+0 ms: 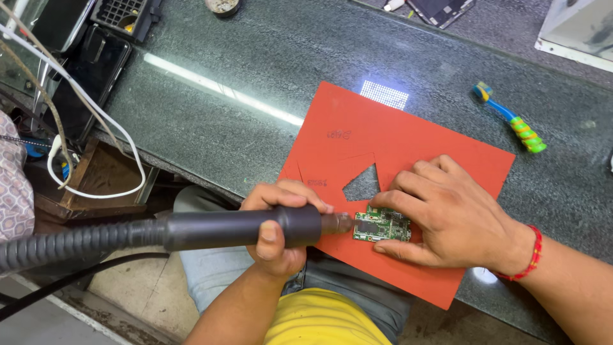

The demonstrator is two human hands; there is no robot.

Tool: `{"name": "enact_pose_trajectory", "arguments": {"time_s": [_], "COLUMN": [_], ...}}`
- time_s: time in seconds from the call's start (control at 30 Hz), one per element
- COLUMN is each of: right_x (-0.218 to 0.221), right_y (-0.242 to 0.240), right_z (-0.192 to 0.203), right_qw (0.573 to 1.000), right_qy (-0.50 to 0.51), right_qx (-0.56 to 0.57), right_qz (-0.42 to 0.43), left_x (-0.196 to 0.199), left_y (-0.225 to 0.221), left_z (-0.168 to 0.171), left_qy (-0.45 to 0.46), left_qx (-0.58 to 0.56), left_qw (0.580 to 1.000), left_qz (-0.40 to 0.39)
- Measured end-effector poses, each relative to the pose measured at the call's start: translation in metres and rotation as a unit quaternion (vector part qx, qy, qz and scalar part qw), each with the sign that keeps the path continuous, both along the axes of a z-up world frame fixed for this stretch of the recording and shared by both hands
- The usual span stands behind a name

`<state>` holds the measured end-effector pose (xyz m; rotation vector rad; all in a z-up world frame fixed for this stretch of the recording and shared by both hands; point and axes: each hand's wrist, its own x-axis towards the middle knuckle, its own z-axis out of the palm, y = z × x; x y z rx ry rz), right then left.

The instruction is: The person heats a circuit board with a hot air gun while holding it in place on a red mat, moving the nozzle around the components.

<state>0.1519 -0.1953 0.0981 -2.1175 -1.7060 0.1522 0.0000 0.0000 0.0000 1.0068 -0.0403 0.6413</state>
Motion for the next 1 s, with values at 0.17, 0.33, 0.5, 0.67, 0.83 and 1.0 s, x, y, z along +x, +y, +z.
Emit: {"name": "enact_pose_trajectory", "arguments": {"time_s": [0.17, 0.33, 0.5, 0.67, 0.83, 1.0], "right_x": [0.000, 0.000, -0.001, -0.002, -0.001, -0.001], "right_y": [0.001, -0.001, 0.000, 0.001, -0.001, 0.000], "right_z": [-0.002, -0.003, -0.002, 0.000, -0.001, 0.000], "right_qw": [1.000, 1.000, 1.000, 1.000, 1.000, 1.000], "right_qy": [0.001, -0.003, -0.005, -0.002, -0.002, -0.005], "right_qx": [0.005, 0.015, 0.009, 0.010, 0.010, 0.003], "right_qz": [-0.006, 0.000, -0.002, -0.001, 0.002, -0.002], "left_x": [0.007, 0.010, 0.009, 0.010, 0.010, 0.010], "left_y": [0.011, 0.001, 0.018, 0.003, 0.008, -0.004], "left_z": [0.017, 0.024, 0.027, 0.025, 0.024, 0.021], "left_qy": [-0.001, -0.011, -0.056, -0.040, -0.047, -0.019], "left_qx": [0.114, 0.147, 0.216, 0.161, 0.135, 0.068], "left_qw": [0.993, 0.989, 0.971, 0.986, 0.989, 0.997], "left_qz": [-0.028, 0.005, -0.082, 0.008, -0.033, 0.035]}}
